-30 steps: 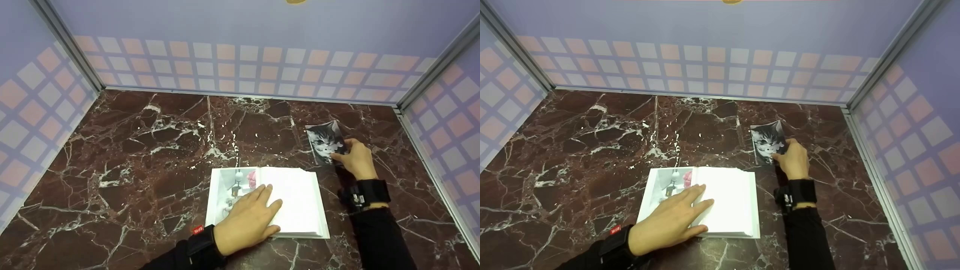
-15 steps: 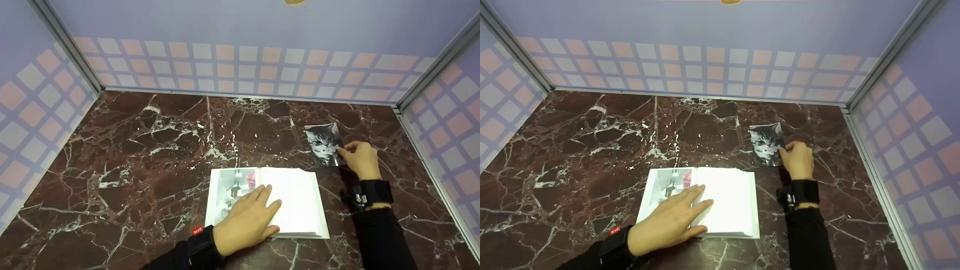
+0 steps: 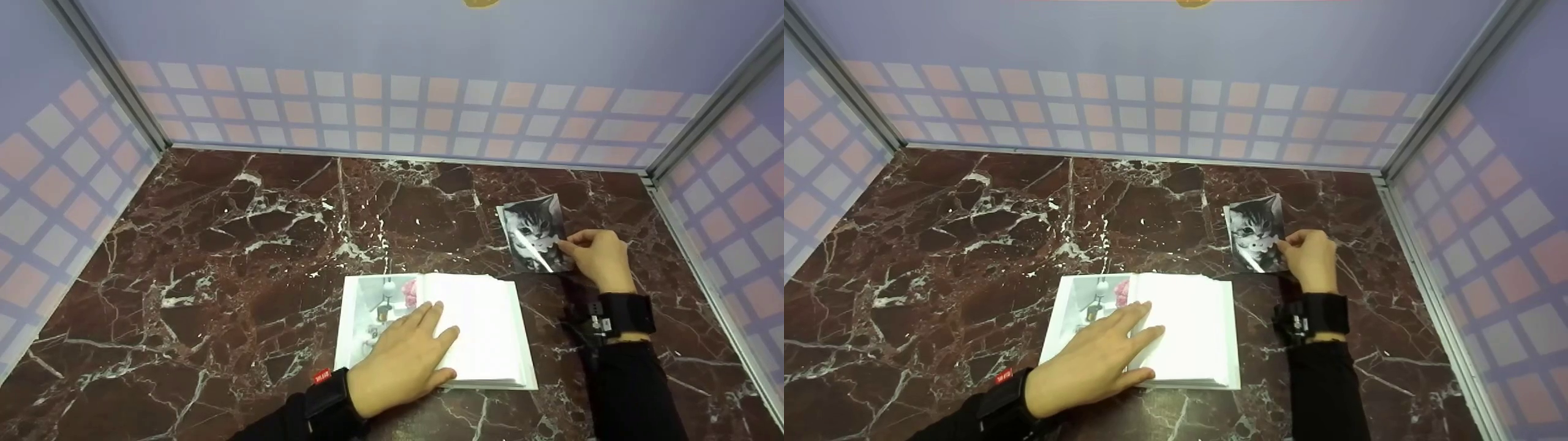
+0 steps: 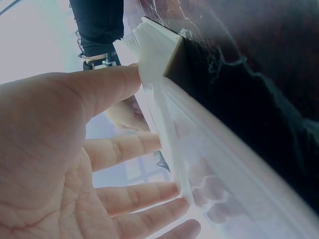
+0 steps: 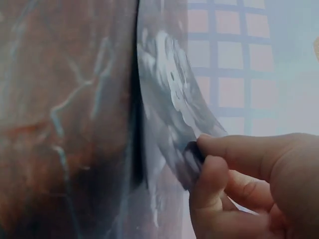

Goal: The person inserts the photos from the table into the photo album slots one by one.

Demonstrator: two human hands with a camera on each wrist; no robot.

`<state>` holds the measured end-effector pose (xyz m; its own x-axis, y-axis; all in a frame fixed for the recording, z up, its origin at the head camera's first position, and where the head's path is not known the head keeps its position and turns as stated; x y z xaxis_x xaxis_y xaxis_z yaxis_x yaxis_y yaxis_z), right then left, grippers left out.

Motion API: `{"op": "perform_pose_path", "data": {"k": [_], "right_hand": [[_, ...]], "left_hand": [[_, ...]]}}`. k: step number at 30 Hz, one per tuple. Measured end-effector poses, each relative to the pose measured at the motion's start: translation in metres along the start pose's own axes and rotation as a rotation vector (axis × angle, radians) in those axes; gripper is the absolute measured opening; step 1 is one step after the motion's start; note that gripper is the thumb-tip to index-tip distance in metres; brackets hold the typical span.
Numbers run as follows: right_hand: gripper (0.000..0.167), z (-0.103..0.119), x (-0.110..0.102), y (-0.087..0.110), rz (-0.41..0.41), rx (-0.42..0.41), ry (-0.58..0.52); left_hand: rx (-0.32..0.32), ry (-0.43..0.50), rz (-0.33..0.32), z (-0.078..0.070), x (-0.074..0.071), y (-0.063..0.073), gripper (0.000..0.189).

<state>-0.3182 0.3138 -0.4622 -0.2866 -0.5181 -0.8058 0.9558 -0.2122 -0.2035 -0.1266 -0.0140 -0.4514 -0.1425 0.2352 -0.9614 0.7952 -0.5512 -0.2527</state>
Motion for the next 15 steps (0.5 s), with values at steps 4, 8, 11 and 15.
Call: {"op": "perform_pose_path", "data": {"k": [4,8,11,15], "right_hand": [[0.036,0.001,-0.004,-0.001,0.015,0.008,-0.025],[0.037,0.003,-0.008,0.0,0.054,0.022,-0.092],[0.038,0.005,-0.01,0.0,0.078,0.026,-0.143],[0.038,0.008,-0.013,0.001,0.094,0.05,-0.205]], "left_hand": [[-0.003,0.007,0.002,0.001,0.001,0.0,0.061],[0.002,0.026,-0.009,0.001,0.001,0.001,0.06],[0.005,0.043,-0.017,0.002,0.001,0.001,0.06],[0.0,0.054,-0.01,0.003,0.002,0.002,0.06]]}}
Point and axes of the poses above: each hand's wrist, its own y-axis away from the middle knuckle, its own x-axis out of the palm, z = x × y, the point moved 5 cm from there along -y, towards the middle knuckle, and after that the axes turned 12 degrees about -z, right-handed, at the moved point
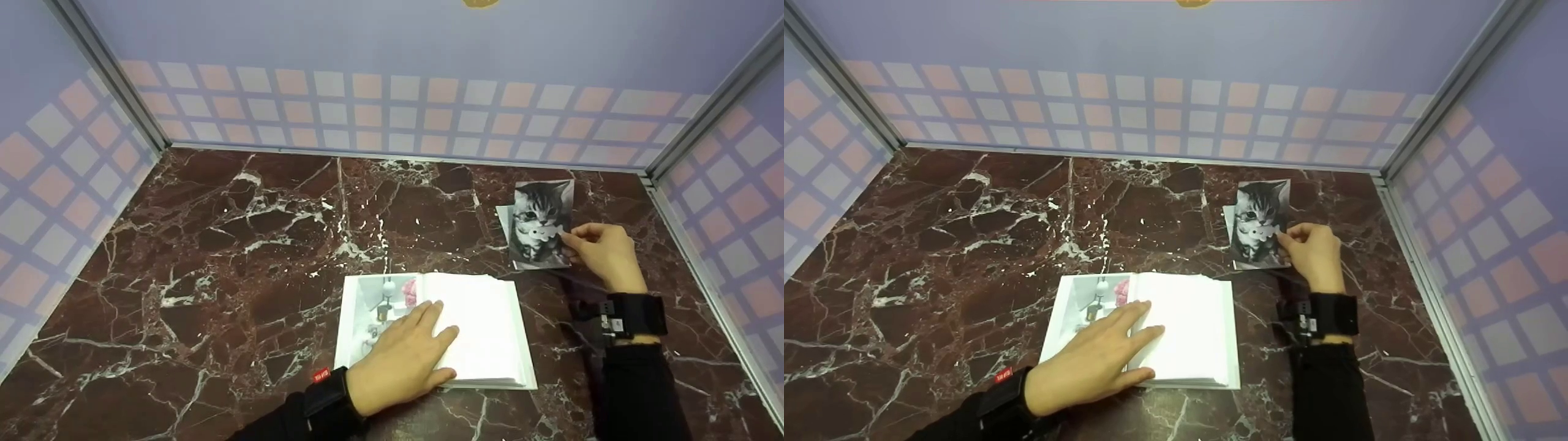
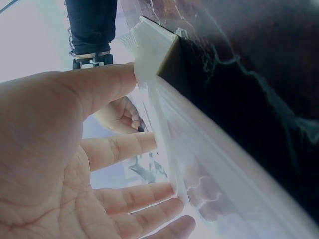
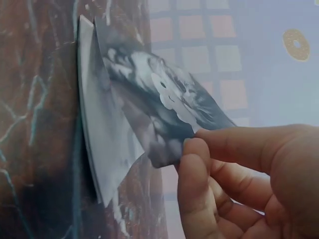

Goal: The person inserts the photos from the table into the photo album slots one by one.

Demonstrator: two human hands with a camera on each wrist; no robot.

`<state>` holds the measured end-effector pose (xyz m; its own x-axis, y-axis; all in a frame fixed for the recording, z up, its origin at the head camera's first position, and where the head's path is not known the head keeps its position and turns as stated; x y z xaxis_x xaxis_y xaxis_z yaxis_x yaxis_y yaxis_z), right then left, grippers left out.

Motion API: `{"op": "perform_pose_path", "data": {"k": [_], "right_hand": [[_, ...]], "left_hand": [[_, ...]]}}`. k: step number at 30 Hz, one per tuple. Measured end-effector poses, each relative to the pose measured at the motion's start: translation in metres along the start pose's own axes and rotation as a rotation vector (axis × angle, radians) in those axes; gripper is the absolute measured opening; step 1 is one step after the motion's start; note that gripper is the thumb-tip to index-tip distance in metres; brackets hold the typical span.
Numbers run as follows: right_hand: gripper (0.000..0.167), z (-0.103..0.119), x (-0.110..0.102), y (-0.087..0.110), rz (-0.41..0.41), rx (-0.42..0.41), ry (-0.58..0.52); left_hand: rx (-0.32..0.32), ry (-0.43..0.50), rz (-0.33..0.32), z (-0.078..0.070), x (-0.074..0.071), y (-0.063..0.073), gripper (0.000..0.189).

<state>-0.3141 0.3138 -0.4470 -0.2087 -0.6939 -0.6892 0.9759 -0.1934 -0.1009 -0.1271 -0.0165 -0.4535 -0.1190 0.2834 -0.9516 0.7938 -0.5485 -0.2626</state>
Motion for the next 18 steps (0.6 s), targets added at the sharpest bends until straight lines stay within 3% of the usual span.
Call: {"op": "perform_pose_path", "data": {"k": [12,18], "right_hand": [[0.035,0.021,-0.002,0.006,0.004,-0.024,-0.148],[0.03,0.034,0.005,0.01,0.04,-0.051,-0.278]], "left_hand": [[-0.003,0.032,0.002,0.001,0.001,-0.001,0.06],[0.013,0.036,0.01,0.003,0.003,-0.002,0.062]]}}
Point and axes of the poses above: each hand's wrist, its own y-axis away from the middle knuckle, its own x-axis out of the palm, z = x × y, the point moved 5 cm from there along -y, towards the middle knuckle, and after that the axes turned 12 degrees about -z, right-handed, at the moved point
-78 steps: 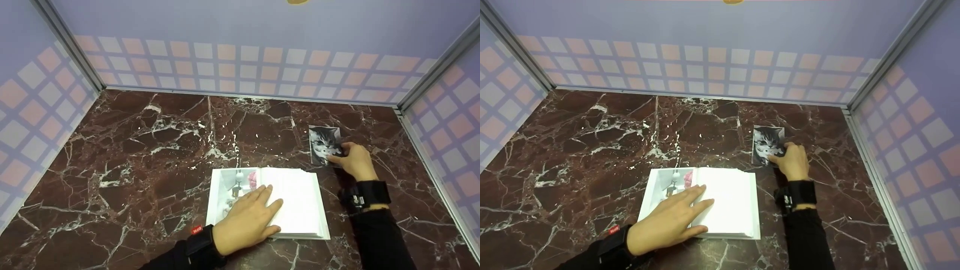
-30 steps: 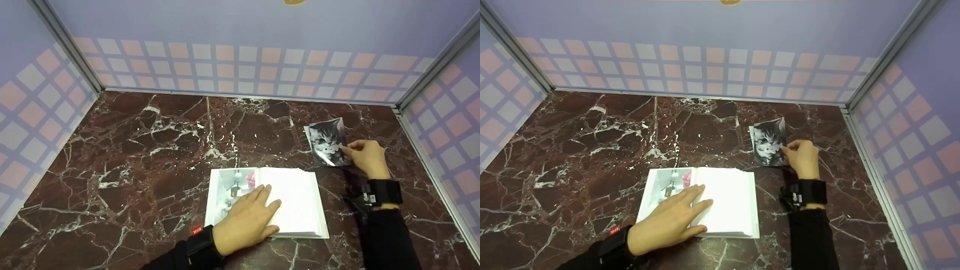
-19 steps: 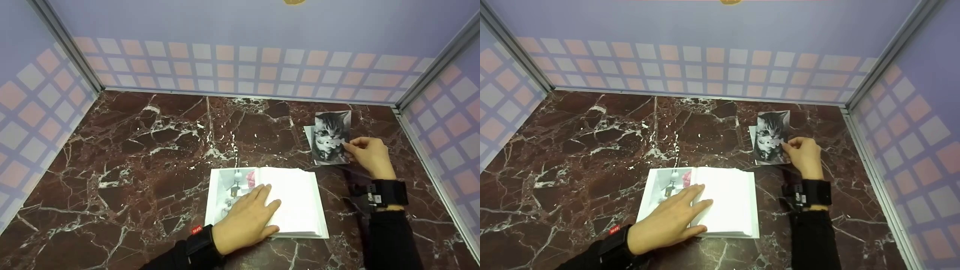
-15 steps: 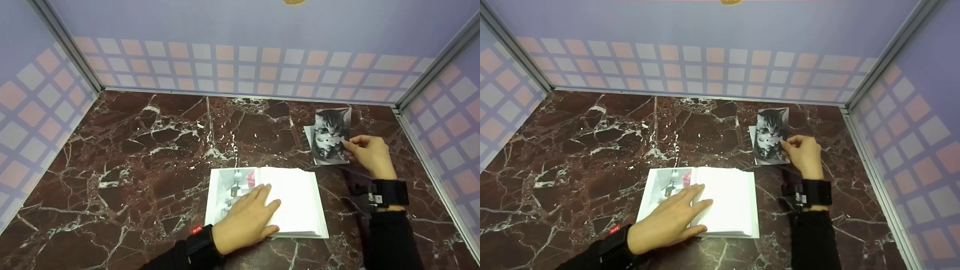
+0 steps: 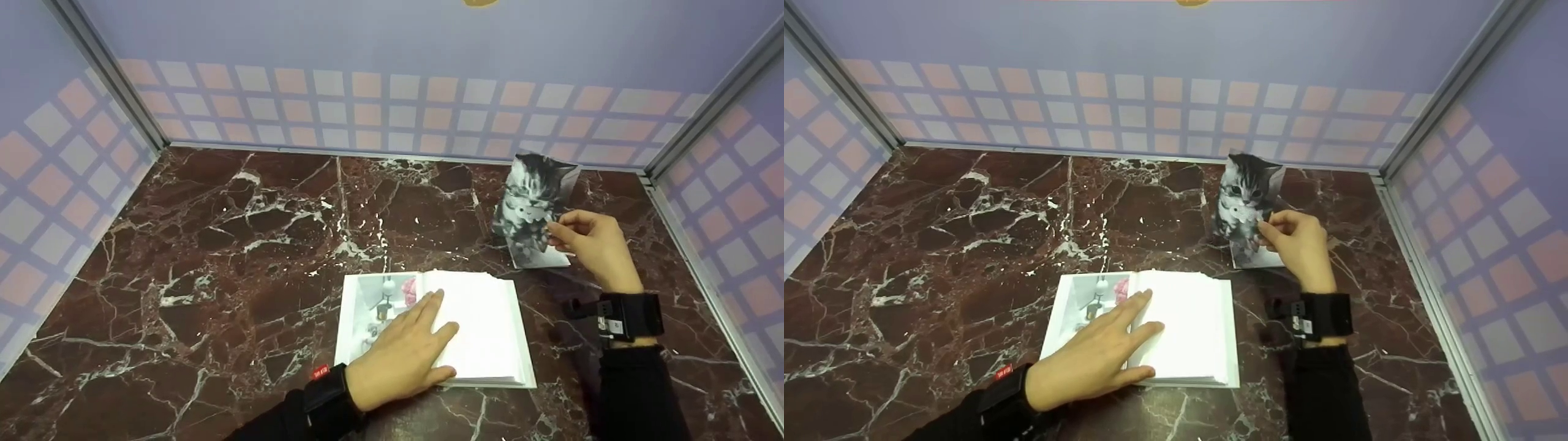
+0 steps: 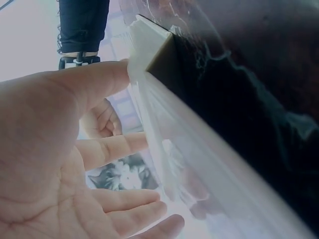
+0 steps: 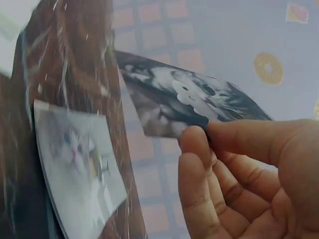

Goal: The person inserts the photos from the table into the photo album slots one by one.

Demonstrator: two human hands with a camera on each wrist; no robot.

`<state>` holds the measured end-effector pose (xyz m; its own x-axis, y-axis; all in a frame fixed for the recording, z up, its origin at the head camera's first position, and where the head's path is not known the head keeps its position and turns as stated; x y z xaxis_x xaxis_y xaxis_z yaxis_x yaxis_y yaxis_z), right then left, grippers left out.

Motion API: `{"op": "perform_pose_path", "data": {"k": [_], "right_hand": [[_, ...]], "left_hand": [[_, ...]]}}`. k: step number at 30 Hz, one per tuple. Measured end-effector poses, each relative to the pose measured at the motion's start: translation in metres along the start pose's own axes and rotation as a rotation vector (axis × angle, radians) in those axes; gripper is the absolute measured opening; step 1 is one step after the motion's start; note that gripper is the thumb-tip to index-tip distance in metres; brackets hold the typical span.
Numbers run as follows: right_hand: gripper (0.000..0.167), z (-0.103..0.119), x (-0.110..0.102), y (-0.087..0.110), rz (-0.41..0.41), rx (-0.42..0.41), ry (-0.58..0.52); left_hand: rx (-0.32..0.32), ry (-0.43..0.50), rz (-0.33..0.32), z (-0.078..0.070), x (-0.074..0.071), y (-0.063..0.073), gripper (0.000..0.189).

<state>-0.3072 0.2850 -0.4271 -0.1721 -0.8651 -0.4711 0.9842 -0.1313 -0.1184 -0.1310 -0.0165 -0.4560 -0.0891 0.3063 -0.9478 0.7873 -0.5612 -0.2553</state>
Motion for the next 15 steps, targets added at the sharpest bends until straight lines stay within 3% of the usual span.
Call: {"op": "perform_pose_path", "data": {"k": [4,15], "right_hand": [[0.03,0.008,0.013,0.003,0.036,-0.024,-0.072],[0.027,0.018,0.06,0.014,0.181,-0.079,-0.127]], "left_hand": [[0.012,-0.007,0.013,0.001,0.002,-0.001,0.064],[0.022,-0.033,0.01,0.001,0.002,0.0,0.067]]}}
Point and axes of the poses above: each hand's wrist, its own y-axis away from the middle knuckle, its own x-axis out of the palm, z = x × y, the point moved 5 cm from there along -y, towards the middle knuckle, and after that the axes turned 12 degrees about -z, right-handed, at the moved point
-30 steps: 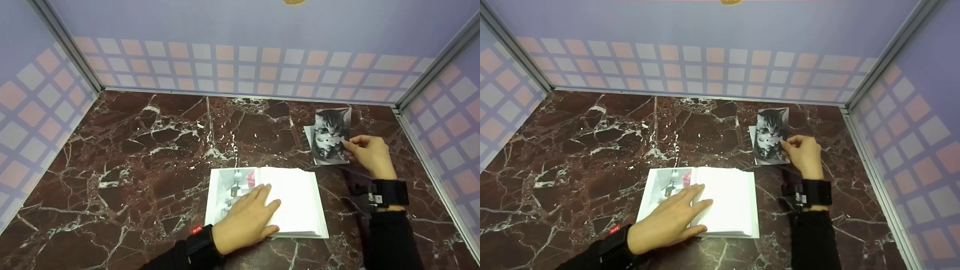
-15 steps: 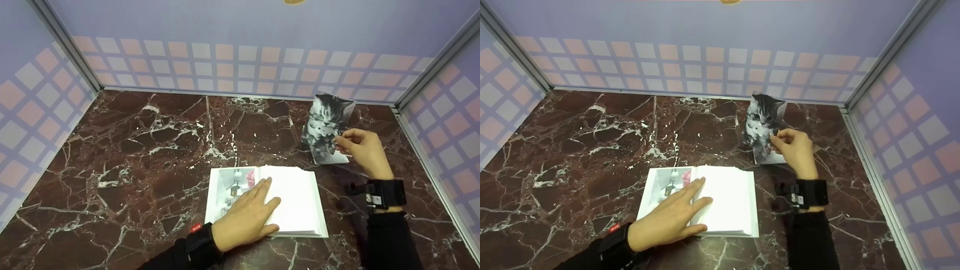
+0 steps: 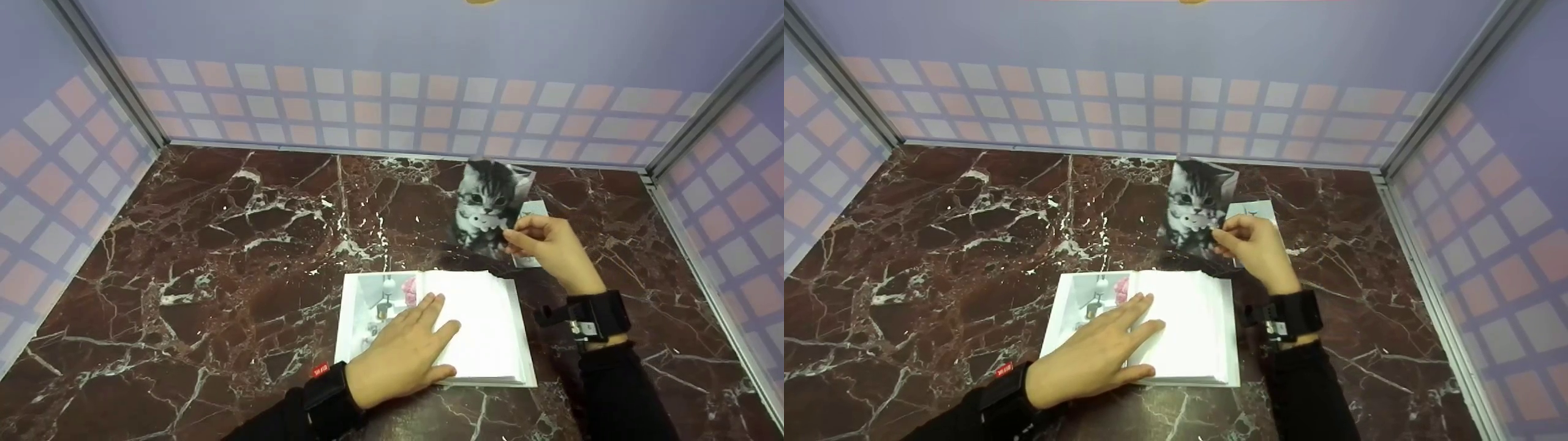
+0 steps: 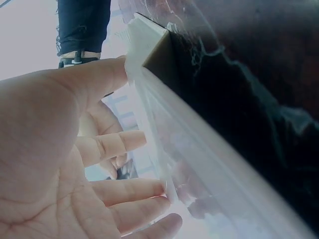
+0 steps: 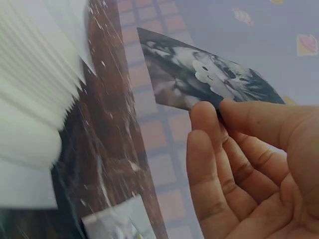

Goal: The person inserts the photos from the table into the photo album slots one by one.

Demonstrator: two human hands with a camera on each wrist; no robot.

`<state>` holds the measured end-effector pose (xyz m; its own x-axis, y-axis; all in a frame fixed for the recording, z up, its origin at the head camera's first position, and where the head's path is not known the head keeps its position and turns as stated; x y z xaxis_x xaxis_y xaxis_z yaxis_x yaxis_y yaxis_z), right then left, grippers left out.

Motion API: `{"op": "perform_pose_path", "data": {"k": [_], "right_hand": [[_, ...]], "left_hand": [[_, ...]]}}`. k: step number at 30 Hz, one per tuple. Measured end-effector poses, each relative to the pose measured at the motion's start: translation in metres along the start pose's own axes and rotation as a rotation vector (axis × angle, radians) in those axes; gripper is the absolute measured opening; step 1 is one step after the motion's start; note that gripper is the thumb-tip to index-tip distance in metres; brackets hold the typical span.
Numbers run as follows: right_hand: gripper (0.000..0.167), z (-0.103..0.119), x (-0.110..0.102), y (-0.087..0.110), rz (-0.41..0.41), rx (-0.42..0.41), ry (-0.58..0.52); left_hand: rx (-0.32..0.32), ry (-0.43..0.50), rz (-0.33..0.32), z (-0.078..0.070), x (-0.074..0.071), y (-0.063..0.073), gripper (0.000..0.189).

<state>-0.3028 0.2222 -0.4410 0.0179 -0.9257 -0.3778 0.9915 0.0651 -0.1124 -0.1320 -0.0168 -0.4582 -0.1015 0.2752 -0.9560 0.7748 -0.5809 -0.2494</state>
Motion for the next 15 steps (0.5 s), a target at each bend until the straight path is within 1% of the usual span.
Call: {"op": "perform_pose_path", "data": {"k": [6,11,15], "right_hand": [[0.024,-0.008,0.025,-0.002,0.055,-0.02,-0.068],[0.018,-0.016,0.04,-0.002,0.092,0.007,-0.096],[0.017,-0.019,0.045,-0.002,0.115,0.027,-0.108]], "left_hand": [[-0.001,0.003,0.002,0.0,0.0,-0.001,0.066],[0.0,0.005,0.002,-0.001,0.0,0.0,0.065],[0.001,0.001,0.0,0.0,-0.001,0.0,0.064]]}}
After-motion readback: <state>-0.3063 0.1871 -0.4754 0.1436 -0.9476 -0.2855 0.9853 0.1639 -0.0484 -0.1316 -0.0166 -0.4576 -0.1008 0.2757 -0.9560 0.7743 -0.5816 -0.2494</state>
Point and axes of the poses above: each hand's wrist, its own y-axis away from the middle knuckle, its own x-axis out of the palm, z = x × y, the point moved 5 cm from there along -y, towards the middle knuckle, and after that the axes turned 12 degrees about -z, right-handed, at the moved point
